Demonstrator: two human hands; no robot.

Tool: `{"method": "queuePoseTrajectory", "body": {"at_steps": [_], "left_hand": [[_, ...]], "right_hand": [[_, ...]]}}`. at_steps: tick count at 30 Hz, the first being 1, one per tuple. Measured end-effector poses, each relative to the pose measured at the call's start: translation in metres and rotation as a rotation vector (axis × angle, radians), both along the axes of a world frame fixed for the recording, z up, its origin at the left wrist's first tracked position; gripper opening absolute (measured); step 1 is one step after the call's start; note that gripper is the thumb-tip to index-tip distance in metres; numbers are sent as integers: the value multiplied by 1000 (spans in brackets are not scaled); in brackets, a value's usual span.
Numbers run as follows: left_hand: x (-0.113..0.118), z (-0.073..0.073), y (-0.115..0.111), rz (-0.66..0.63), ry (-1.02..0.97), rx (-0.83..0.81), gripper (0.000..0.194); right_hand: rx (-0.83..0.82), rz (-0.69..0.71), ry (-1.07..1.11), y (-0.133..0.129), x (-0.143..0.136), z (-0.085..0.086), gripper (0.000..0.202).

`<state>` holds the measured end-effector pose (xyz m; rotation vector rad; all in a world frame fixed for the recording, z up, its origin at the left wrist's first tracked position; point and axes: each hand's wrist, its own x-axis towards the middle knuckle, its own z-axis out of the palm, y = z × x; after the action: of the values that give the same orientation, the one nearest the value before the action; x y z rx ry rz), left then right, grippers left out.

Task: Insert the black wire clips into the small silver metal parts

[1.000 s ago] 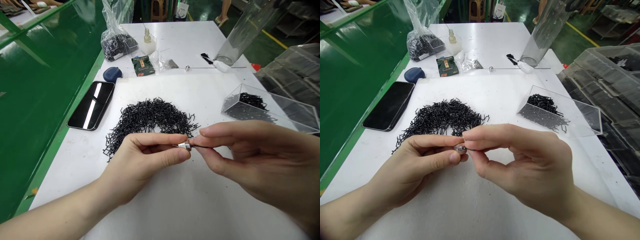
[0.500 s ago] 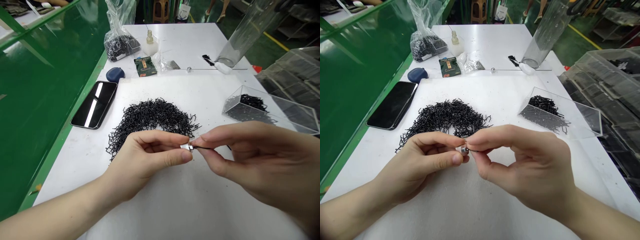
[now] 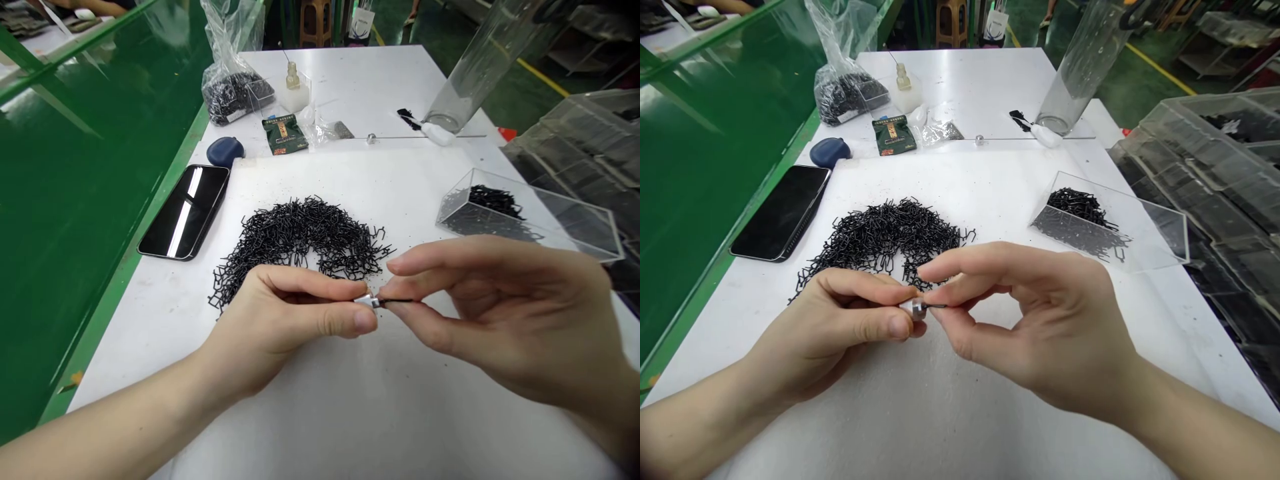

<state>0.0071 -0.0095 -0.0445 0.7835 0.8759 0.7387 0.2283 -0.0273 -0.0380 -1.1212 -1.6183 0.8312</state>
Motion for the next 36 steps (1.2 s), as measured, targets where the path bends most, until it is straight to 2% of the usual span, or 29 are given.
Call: {"method": "queuePoseTrajectory", "body": {"at_steps": [2,6,15,25,36], "left_hand": [[0,1,0,1,-6,-1,19],[0,2,0,-5,3,-8,20],[-1,2,2,-17,45,-11,19],[-2,0,1,-25,3,16,19],[1,2,1,-6,-22,10,20]], "right_hand": [[3,45,11,0,3,0,41],[16,111,47,0,4,-1,44],[11,138,94,1,3,-2,44],[42,127,76,3,2,-1,42],[48,142,65,1,3,-2,51]]}}
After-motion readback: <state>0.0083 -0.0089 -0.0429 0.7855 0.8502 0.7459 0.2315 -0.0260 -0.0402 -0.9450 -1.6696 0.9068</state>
